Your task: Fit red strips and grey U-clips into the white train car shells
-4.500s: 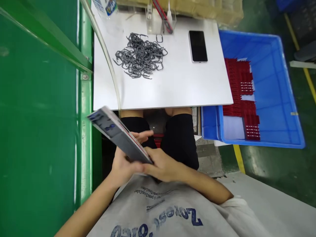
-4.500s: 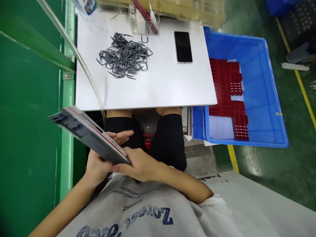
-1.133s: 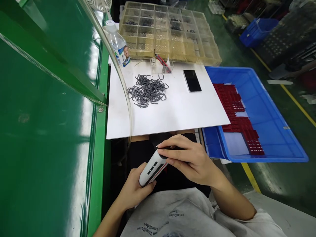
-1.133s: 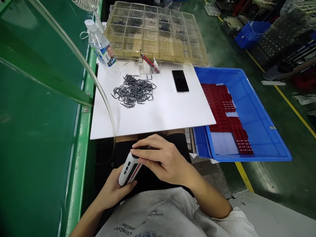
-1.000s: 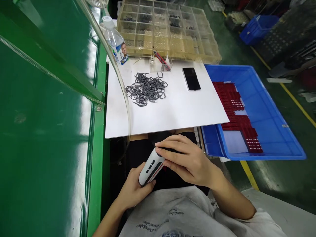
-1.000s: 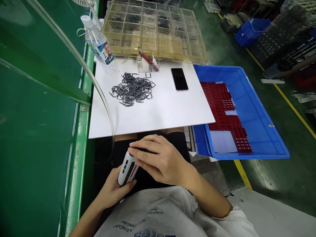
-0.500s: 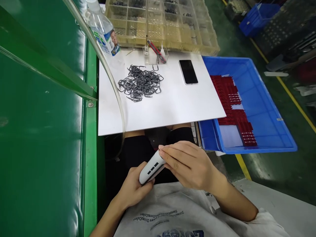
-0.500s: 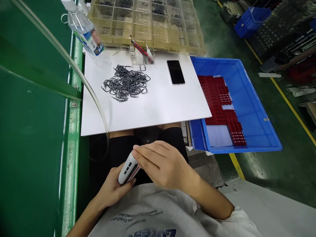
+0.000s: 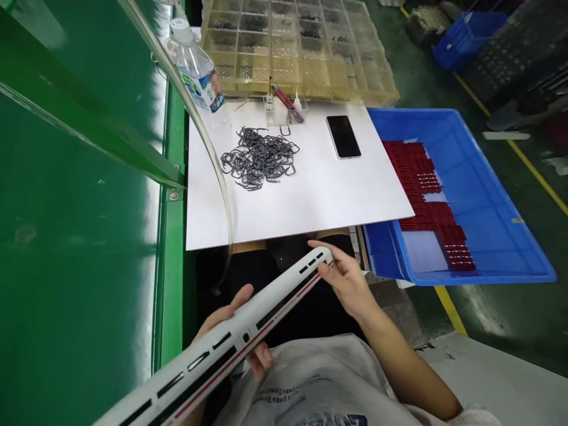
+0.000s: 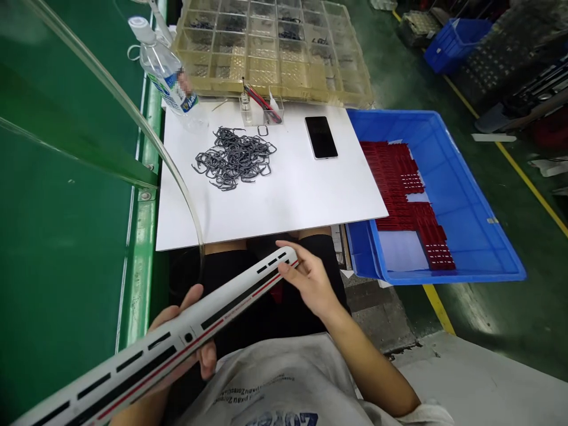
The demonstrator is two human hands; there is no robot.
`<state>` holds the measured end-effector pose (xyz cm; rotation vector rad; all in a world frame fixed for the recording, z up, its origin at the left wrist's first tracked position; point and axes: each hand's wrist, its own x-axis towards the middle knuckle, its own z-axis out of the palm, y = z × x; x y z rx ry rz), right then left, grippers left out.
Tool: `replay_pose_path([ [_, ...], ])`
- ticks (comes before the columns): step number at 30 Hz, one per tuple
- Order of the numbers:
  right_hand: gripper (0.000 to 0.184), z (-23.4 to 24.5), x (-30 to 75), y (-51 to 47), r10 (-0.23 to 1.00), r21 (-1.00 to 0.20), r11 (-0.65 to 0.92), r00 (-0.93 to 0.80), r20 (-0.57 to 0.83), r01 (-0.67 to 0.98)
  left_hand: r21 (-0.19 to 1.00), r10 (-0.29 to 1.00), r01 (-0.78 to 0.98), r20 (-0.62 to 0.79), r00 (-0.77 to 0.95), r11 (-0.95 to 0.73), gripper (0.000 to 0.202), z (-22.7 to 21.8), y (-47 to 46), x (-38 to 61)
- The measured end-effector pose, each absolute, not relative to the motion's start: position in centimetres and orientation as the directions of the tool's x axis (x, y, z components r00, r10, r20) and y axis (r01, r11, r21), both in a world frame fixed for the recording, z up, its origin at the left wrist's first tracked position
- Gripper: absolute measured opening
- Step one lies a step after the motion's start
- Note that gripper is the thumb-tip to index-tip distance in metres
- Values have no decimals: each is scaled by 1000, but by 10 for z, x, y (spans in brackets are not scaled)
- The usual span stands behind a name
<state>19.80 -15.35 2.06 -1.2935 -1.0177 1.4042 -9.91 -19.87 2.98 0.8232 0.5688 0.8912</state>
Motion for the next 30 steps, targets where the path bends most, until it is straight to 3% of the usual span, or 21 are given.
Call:
replay_pose_path([
  [2,57,12,187,-158,972,-970,-236,-16,-236,-56,845,936,-506,18,351,173,58,23,-198,-103],
  [5,58,7,178,-164,988,-987,-150,-20,-151,48,891,984,-452,42,174,42,60,12,-197,-105],
  [9,57,8,180,-160,1000,-993,-22,8,-22,119,890,980,-455,88,177,2,53,2,-196,-106],
  [11,57,7,180,-156,995,-994,-97,-28,-99,48,876,973,-482,112,201,-1,65,-2,-196,-107],
  [14,55,0,174,-153,919,-926,-364,-198,-340,-102,868,985,-493,29,170,59,77,-8,-196,-111],
  [17,57,-5,161,-161,795,-821,-555,-373,-478,-133,884,996,-467,-73,-57,38,71,-8,-188,-115],
  [19,59,-1,153,-169,696,-795,-605,-521,-494,-54,854,957,-517,-100,-273,-58,71,0,-176,-115],
  [22,47,15,149,-163,625,-893,-404,-654,-427,197,710,893,-685,-191,-407,-160,69,18,-159,-117],
  [24,32,25,155,-139,751,-939,-80,-599,-277,334,584,901,-799,-258,-349,-143,68,27,-152,-119],
  [27,21,32,177,-71,910,-793,299,-408,71,530,481,972,-877,-201,-120,-9,64,27,-156,-122],
  [30,19,31,202,7,943,-671,331,-259,210,664,499,991,-858,-9,133,120,55,15,-168,-117],
])
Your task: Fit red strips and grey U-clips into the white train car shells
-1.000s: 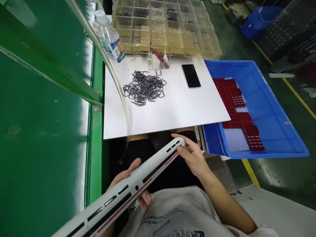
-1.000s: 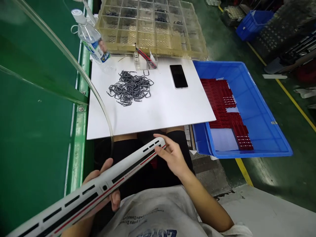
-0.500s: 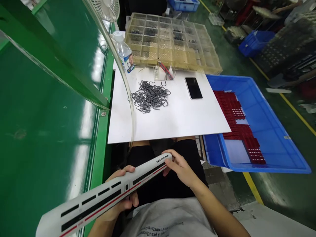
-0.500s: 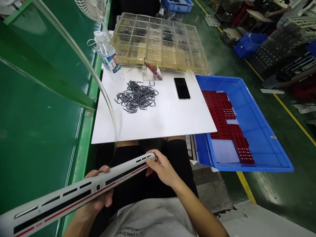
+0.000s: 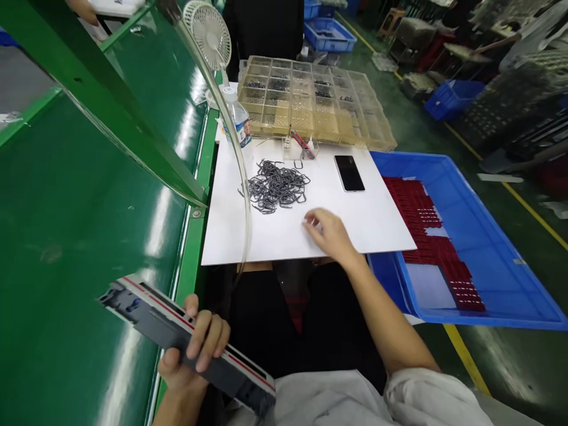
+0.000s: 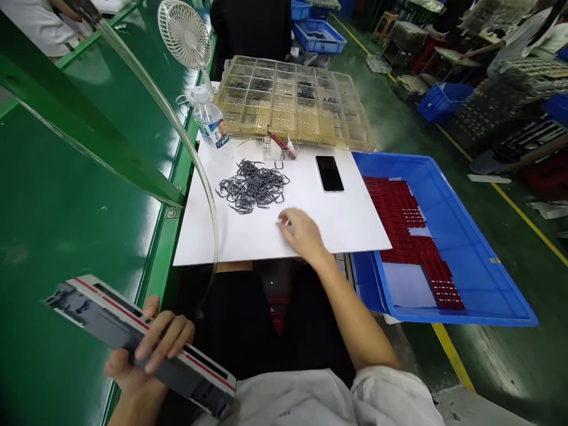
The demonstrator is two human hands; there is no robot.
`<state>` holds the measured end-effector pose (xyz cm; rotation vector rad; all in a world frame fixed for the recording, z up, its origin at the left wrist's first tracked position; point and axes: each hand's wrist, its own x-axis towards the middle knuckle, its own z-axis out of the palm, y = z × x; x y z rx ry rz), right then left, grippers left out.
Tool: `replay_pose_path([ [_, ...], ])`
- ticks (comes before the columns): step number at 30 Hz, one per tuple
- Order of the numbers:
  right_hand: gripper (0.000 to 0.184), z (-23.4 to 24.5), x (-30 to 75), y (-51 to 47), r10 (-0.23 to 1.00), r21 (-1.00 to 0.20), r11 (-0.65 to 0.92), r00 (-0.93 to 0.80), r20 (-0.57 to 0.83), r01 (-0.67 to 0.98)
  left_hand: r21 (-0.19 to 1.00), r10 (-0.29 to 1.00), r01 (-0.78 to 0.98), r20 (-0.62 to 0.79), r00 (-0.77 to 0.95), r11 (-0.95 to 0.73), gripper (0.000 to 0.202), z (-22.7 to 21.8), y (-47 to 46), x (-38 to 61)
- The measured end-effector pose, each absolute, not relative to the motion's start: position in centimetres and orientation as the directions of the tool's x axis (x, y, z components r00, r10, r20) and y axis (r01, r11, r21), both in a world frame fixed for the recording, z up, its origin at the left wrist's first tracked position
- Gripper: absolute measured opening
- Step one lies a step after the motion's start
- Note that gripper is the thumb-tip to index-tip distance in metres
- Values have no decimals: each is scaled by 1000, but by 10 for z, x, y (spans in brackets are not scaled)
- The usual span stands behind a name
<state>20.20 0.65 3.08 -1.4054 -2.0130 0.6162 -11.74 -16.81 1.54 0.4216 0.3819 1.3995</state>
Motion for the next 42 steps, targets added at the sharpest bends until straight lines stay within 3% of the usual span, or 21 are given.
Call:
replay_pose_path([
  [3,30,30,214,63,939,-462,342,-286,190,818,633,963,-760,81,255,148,54,4,-178,-108],
  [5,23,31,216,80,933,-339,359,-334,131,869,738,951,-661,94,296,133,55,1,-181,-102],
  [7,15,32,215,84,925,-312,379,-363,111,871,805,940,-580,90,328,126,52,0,-183,-99],
  [11,13,29,220,71,928,-443,371,-309,208,816,870,953,-485,69,296,88,38,-2,-188,-98],
  [14,21,24,226,62,962,-550,267,-183,203,792,869,957,-483,39,287,109,39,-6,-193,-100],
  [17,24,19,233,58,981,-555,191,-140,133,810,878,950,-452,-9,311,156,38,-9,-194,-101],
  [20,29,21,244,54,979,-529,197,-137,151,825,919,938,-338,-82,338,202,37,-8,-193,-103],
  [23,39,25,261,55,928,-506,372,-298,224,778,950,926,-212,-145,349,229,40,-9,-194,-104],
  [26,22,25,273,63,813,-517,564,-543,212,643,977,922,-54,-177,343,208,42,-10,-196,-103],
  [27,14,24,275,65,796,-542,578,-567,211,610,984,927,2,-168,336,177,41,-9,-195,-102],
  [30,16,24,266,55,824,-632,548,-483,296,549,991,945,122,-85,316,49,31,-3,-192,-96],
  [34,19,52,226,-13,843,-715,534,-346,411,451,982,939,135,78,334,-130,20,8,-185,-83],
  [37,18,87,191,-79,818,-806,536,-390,423,252,973,928,126,142,345,-195,18,13,-182,-76],
  [42,23,113,161,-125,711,-700,673,-469,525,238,970,910,103,165,380,-219,14,13,-183,-73],
])
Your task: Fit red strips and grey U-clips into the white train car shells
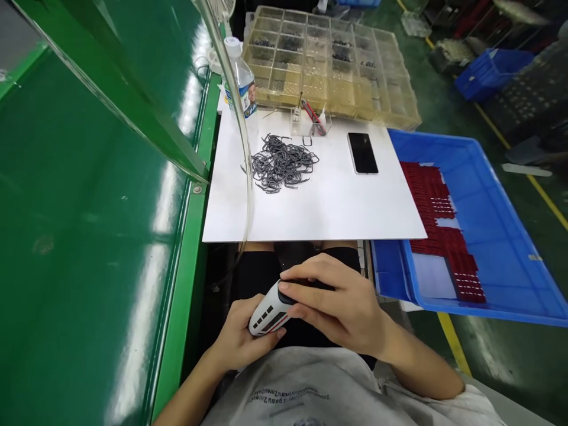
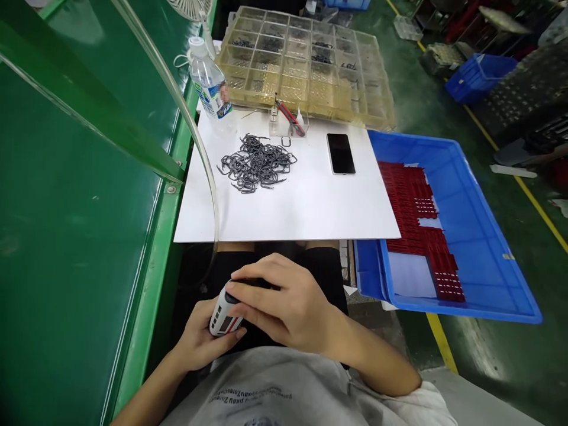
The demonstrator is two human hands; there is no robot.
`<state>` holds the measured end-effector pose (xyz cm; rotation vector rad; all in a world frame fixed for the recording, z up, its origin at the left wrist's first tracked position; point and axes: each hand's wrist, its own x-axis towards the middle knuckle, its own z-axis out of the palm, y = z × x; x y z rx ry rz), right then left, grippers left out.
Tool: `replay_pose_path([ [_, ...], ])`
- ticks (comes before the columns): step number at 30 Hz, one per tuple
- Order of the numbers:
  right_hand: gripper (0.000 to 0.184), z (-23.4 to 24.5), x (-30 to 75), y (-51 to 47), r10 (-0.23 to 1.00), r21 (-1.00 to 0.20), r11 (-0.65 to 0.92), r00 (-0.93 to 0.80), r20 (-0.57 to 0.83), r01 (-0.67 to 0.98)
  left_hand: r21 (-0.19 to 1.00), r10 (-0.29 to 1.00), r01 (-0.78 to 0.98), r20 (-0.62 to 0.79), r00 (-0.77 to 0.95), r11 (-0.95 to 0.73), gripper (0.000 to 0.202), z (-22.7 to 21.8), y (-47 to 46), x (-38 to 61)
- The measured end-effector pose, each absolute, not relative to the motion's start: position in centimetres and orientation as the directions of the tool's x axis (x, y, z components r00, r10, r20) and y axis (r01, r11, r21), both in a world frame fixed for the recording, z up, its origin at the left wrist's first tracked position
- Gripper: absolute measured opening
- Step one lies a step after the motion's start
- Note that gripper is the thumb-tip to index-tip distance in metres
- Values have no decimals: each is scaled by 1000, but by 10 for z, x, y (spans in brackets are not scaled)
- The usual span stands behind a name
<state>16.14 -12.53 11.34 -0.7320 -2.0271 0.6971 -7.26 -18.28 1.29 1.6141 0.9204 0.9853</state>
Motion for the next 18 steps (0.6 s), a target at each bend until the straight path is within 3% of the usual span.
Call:
replay_pose_path([
  [10,31,111,171,-140,497,-337,868,-638,588,365,990,889,22,113,443,-136,18,9,-193,-73],
  [18,28,116,186,-156,535,-334,845,-663,525,417,999,843,2,36,536,-44,19,15,-200,-68],
])
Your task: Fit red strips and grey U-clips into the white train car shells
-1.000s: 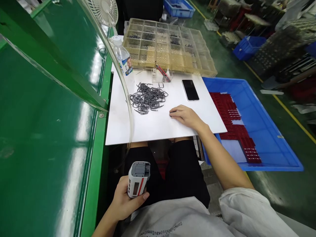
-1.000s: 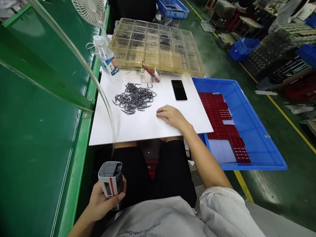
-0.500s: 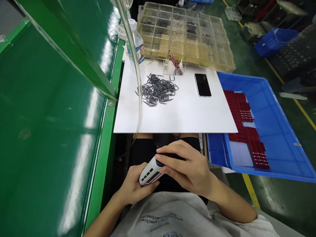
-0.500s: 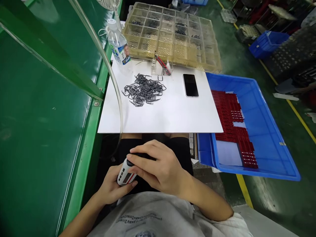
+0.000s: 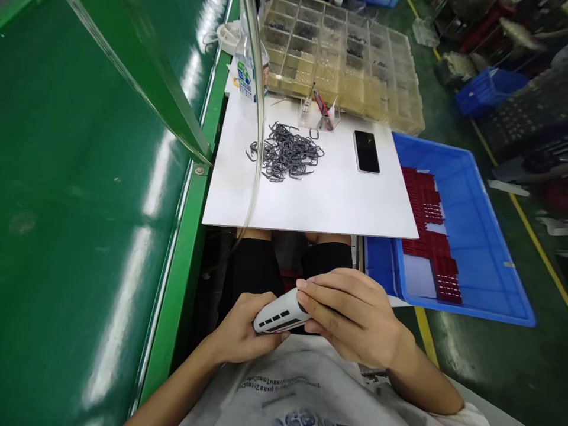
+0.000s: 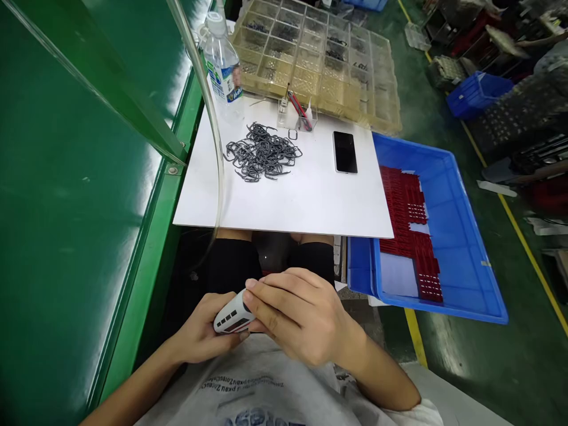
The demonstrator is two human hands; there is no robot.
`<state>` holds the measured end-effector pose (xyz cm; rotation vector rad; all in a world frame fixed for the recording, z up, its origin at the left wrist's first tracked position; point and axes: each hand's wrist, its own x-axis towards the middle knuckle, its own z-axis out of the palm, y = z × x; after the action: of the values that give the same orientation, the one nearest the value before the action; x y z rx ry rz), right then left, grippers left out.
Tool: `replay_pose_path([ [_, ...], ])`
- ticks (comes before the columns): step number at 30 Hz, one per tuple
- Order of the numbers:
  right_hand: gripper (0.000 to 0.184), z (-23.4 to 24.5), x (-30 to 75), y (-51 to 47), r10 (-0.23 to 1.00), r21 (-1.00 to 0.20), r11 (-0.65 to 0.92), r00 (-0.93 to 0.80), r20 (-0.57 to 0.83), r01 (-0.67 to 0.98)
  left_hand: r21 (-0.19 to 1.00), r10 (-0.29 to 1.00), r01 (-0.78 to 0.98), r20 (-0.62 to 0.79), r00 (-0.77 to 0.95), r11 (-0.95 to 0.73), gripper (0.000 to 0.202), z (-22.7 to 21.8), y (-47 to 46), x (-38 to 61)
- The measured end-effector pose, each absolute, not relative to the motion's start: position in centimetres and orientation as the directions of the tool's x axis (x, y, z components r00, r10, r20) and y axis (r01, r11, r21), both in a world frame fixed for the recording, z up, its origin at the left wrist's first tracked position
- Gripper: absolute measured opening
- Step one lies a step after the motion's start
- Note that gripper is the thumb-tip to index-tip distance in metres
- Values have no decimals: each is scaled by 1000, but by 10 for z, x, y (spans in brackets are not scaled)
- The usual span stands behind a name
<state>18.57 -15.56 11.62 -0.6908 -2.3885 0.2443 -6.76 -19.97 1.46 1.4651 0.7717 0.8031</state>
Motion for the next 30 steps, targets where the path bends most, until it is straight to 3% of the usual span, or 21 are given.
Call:
replay_pose_path([
  [6,34,113,201,-161,485,-295,875,-684,545,385,994,757,-23,-65,651,106,21,19,-200,-65],
  [12,27,118,206,-176,585,-323,811,-666,463,488,981,710,-29,-117,695,190,24,23,-201,-63],
  [16,22,113,207,-180,548,-245,831,-659,515,499,973,682,-12,-152,716,229,22,27,-199,-60],
  [21,32,104,210,-174,610,-408,792,-592,527,454,977,693,32,-172,700,210,18,30,-199,-57],
  [27,26,101,219,-175,533,-359,846,-639,554,394,969,641,43,-194,742,244,22,29,-201,-55],
  [30,28,98,216,-180,591,-393,807,-596,544,441,973,675,46,-191,713,226,18,26,-203,-54],
])
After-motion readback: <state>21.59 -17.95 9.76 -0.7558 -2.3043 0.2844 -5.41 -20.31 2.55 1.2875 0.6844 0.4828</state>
